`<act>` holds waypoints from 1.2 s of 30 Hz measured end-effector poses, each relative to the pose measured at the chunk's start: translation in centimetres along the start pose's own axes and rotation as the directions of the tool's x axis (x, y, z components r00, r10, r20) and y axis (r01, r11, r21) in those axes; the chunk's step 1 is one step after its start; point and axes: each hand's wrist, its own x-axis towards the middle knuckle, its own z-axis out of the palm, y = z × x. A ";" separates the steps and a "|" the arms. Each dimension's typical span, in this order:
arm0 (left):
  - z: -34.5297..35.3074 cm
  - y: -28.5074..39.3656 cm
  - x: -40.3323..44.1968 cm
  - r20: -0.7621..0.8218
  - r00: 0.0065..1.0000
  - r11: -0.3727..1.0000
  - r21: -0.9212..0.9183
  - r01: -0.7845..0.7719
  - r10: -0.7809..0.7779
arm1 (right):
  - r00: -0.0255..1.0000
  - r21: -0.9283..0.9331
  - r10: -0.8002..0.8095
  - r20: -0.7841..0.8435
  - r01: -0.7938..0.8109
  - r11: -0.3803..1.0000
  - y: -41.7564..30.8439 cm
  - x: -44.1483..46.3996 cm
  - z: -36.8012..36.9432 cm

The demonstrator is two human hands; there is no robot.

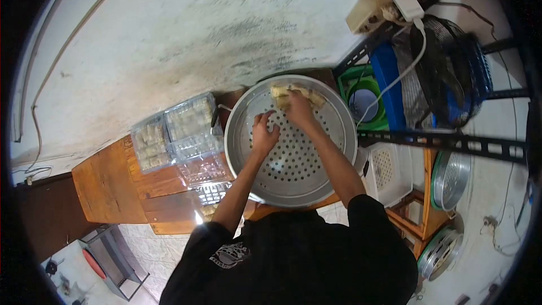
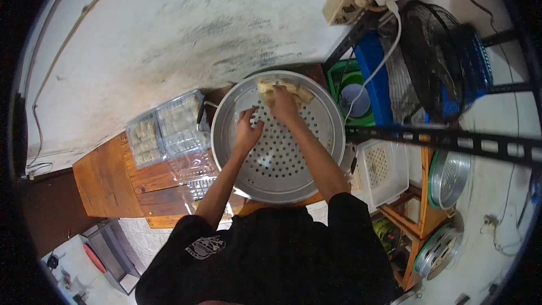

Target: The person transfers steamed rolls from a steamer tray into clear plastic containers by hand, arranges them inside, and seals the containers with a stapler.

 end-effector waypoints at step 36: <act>1.0 -4.7 6.6 0.112 0.990 0.981 0.167 -0.104 0.086 | 0.994 -0.170 0.109 -0.008 -0.108 0.980 -3.9 -0.8 2.8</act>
